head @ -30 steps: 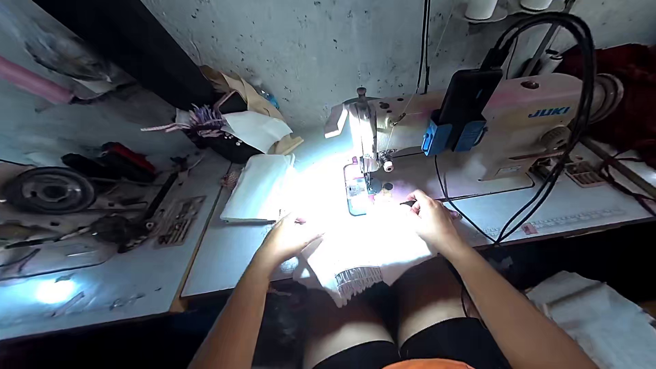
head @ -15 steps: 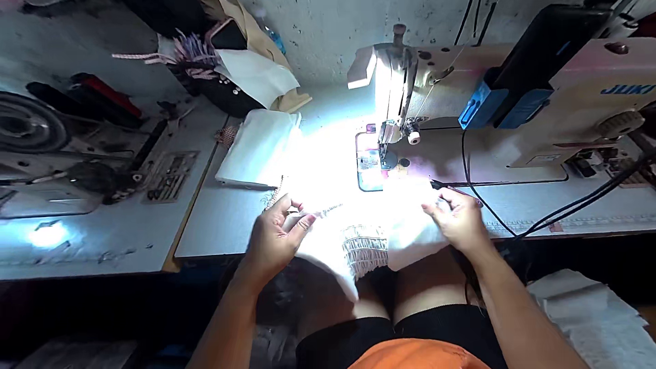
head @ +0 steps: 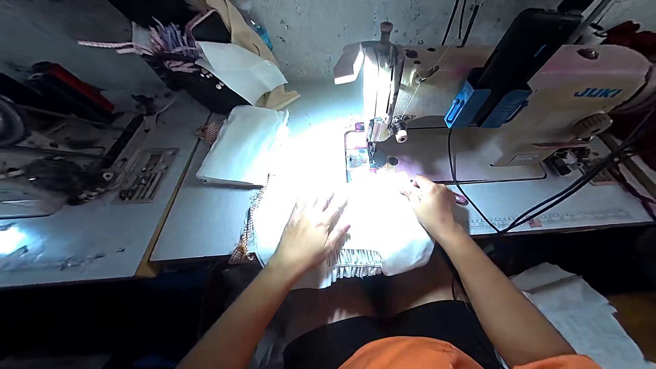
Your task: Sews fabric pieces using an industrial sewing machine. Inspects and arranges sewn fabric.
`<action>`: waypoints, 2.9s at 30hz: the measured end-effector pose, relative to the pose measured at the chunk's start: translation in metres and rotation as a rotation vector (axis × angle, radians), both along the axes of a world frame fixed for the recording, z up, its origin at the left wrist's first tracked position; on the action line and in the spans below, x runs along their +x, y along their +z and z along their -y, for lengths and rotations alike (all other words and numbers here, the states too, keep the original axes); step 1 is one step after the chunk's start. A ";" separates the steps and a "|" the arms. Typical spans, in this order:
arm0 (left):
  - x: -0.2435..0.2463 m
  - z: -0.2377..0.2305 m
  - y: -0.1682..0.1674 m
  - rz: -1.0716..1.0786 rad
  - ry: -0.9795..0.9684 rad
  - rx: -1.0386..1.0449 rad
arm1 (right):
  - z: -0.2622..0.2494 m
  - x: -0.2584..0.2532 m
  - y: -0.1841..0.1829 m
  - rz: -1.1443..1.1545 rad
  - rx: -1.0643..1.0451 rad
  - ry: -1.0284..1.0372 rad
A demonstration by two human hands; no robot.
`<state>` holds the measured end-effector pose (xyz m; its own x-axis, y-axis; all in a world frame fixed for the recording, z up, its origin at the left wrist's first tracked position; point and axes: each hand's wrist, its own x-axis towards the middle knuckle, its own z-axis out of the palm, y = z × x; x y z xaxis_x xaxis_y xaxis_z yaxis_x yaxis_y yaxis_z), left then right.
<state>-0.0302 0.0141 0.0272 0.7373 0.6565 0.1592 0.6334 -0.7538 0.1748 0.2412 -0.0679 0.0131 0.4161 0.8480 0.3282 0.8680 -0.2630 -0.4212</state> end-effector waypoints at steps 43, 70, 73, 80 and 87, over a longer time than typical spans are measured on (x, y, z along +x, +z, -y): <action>-0.062 -0.037 -0.016 -0.037 0.058 -0.123 | -0.003 0.000 -0.011 0.137 -0.321 0.345; -0.009 0.139 -0.019 0.478 0.338 -1.069 | 0.112 -0.081 0.000 -1.775 0.192 -0.256; 0.011 0.138 0.005 0.473 0.097 -0.451 | 0.115 -0.081 0.000 -1.627 0.146 -0.300; 0.081 0.025 -0.019 0.121 -0.308 -0.139 | 0.137 -0.080 -0.013 -1.328 0.244 -0.232; 0.083 0.020 -0.023 0.052 -0.300 -0.129 | 0.139 -0.089 -0.006 -1.547 0.289 -0.317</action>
<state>0.0532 -0.0056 0.0045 0.8939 0.4284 0.1318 0.3741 -0.8750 0.3073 0.1520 -0.2069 0.0071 0.6231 0.6544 -0.4284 -0.4902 -0.1001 -0.8658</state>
